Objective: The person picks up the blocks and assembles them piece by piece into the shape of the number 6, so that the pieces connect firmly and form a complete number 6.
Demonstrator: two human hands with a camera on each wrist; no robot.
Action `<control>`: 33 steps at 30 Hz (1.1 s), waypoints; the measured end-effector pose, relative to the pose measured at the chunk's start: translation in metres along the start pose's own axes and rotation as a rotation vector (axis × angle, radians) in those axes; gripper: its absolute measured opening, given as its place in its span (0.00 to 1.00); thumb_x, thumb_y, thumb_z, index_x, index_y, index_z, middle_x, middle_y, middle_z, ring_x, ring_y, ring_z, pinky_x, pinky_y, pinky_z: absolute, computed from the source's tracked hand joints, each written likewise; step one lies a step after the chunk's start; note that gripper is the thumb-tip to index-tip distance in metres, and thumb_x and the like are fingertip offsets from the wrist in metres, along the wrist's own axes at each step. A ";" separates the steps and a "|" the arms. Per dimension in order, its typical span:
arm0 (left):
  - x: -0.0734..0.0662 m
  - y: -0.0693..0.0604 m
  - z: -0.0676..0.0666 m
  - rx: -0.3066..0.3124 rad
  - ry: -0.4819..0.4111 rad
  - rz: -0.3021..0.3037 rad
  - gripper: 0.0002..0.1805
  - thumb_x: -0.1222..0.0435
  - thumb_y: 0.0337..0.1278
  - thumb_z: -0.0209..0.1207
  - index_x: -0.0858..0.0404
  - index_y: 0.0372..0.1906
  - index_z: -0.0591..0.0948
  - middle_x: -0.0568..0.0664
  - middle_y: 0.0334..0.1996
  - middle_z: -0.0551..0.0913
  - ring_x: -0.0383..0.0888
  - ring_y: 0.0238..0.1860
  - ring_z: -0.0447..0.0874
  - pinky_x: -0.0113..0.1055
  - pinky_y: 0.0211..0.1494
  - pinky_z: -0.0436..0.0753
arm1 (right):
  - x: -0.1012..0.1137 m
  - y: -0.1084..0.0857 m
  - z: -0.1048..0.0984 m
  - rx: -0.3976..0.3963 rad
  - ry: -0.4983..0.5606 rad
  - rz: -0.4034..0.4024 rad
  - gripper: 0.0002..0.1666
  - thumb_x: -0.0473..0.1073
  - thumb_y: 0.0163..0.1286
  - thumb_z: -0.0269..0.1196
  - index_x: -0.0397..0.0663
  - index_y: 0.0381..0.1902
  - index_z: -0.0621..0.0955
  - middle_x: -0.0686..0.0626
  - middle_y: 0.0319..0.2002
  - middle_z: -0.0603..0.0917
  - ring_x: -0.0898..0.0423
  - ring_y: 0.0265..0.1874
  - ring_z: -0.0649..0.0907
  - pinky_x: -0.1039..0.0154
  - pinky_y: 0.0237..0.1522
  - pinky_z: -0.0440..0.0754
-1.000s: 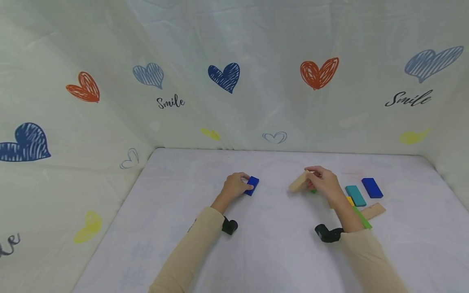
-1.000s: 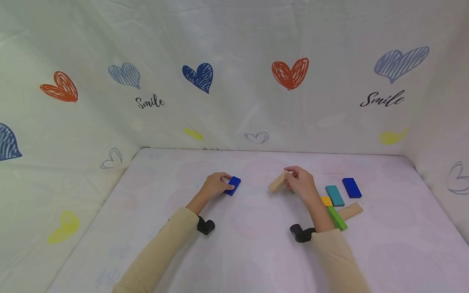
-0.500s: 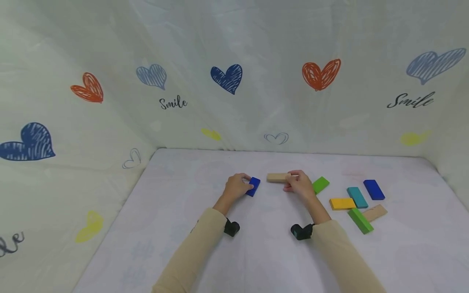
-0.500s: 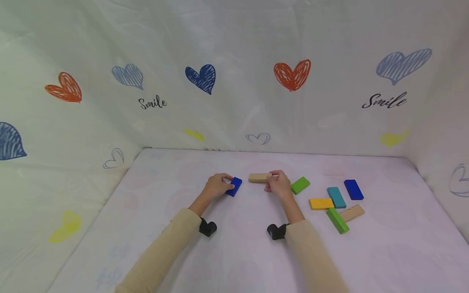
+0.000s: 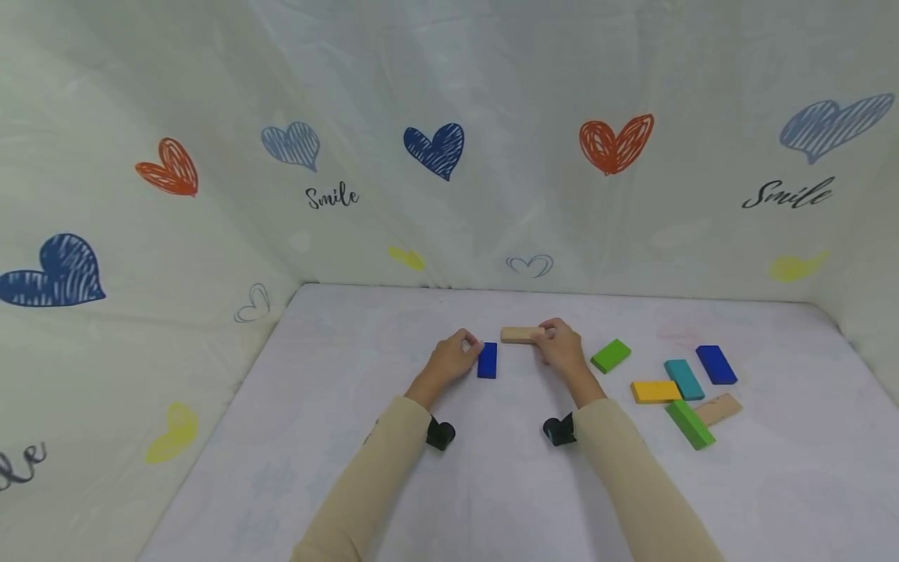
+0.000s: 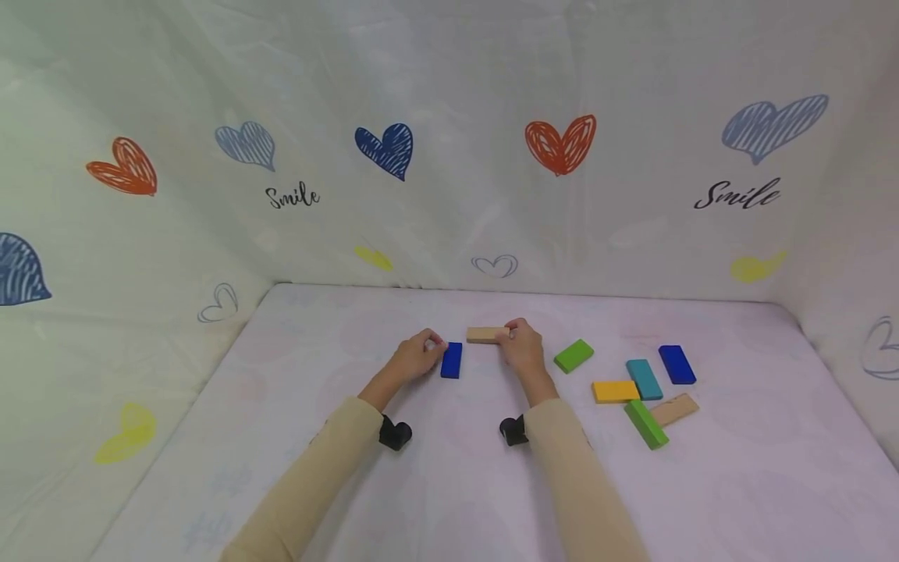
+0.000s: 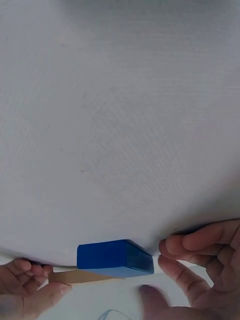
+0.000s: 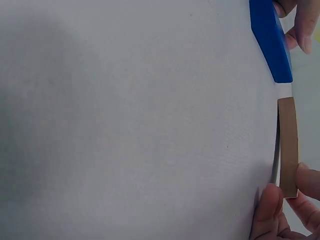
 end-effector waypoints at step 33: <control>-0.002 0.002 -0.003 0.082 -0.056 -0.055 0.18 0.58 0.60 0.58 0.57 0.54 0.74 0.56 0.52 0.77 0.50 0.47 0.75 0.46 0.53 0.73 | 0.014 -0.001 0.017 0.013 -0.346 0.026 0.28 0.55 0.72 0.46 0.54 0.66 0.68 0.32 0.56 0.69 0.42 0.44 0.74 0.52 0.38 0.74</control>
Point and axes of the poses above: each hand's wrist, its own y-axis towards the middle knuckle, its own z-axis out of the palm, x = y × z, the point moved 3 cm from there along y, towards the middle knuckle
